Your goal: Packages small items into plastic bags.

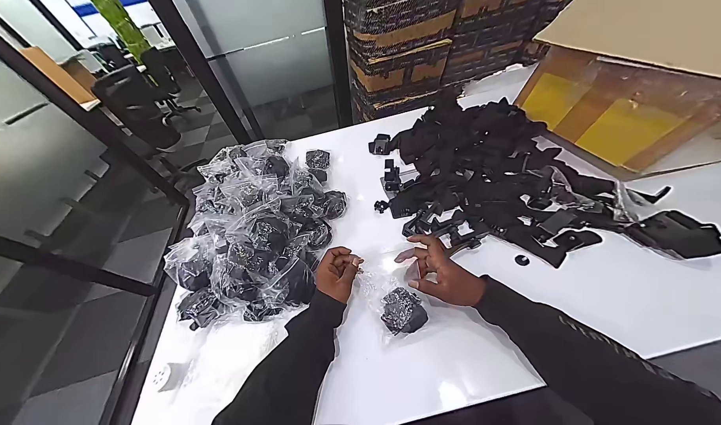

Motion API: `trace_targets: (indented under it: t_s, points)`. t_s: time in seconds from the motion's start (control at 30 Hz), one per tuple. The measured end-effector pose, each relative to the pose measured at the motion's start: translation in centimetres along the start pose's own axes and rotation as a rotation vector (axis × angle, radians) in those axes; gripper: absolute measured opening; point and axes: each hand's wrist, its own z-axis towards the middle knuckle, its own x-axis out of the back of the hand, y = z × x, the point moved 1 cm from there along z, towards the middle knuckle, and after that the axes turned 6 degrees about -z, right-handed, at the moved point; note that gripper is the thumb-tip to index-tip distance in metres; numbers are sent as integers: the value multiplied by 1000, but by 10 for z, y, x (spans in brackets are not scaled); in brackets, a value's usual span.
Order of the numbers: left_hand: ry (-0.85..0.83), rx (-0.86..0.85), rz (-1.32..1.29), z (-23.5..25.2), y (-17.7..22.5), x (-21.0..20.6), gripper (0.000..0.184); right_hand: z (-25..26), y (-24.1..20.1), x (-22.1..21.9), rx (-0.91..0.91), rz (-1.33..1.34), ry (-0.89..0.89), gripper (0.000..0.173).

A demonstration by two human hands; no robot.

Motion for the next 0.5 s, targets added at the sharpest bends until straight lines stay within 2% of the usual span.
trace_targets:
  t_s: [0.07, 0.13, 0.27, 0.33, 0.5]
  points:
    - [0, -5, 2, 0, 0, 1, 29, 0, -2, -1, 14, 4, -29, 90]
    - [2, -13, -3, 0, -1, 1, 30, -1, -2, -2, -7, 9, -57, 86]
    - [11, -15, -14, 0, 0, 0, 31, -2, 1, 1, -35, -20, -116, 47]
    - [7, -14, -15, 0, 1, -1, 31, -2, 6, 1, 1, -34, -120, 37]
    - [-2, 66, 6, 2, 2, 0, 31, 0, -1, -4, -19, 113, -40, 39]
